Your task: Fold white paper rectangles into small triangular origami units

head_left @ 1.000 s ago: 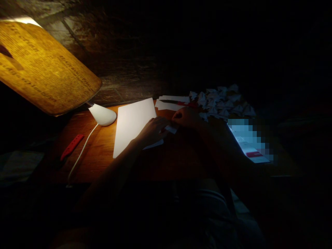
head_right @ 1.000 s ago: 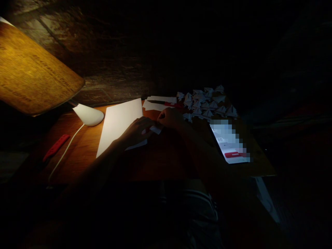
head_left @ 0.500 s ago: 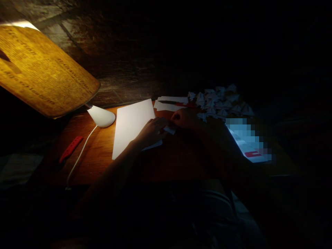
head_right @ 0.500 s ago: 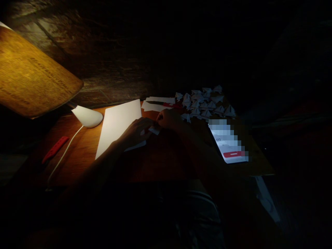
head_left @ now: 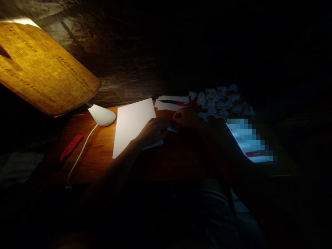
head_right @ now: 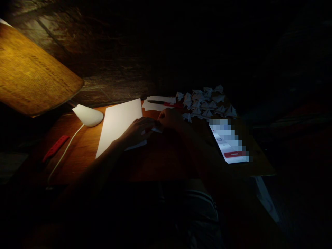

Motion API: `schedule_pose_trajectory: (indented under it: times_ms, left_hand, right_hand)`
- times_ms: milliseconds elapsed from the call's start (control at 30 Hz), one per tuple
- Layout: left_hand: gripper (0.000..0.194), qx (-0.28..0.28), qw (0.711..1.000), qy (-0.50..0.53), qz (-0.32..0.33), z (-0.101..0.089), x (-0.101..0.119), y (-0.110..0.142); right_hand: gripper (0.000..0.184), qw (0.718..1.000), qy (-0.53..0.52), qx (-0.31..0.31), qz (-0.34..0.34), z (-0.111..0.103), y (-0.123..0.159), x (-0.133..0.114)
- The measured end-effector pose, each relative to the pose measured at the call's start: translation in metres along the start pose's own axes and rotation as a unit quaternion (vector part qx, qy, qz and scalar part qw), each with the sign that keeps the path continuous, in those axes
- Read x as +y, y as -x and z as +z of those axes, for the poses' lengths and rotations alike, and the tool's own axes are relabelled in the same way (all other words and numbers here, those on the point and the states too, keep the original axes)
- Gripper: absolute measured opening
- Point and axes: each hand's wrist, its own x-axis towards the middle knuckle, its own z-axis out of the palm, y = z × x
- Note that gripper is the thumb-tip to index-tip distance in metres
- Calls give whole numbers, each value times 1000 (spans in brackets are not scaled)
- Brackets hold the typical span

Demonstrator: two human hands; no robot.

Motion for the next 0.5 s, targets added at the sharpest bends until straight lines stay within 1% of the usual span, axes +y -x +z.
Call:
schedule_pose_trajectory:
  times_ms: [100,267,400,500]
  left_hand:
    - [33,-4,1000,-2,2,0,1,0]
    - [34,-10,1000,-3,2,-1,1,0]
    - [33,-16,1000,-13,7,-1,1,0]
    - [33,-21,1000,-19,-3,-2,3,-1]
  right_hand:
    - [19,1000,-6,-7,12,1,-1,0]
    - [20,1000,8,4,0,3,0,-1]
    - [17,1000,12,7,1,2,1,0]
    - [14,1000,12,6,6,2,1,-1]
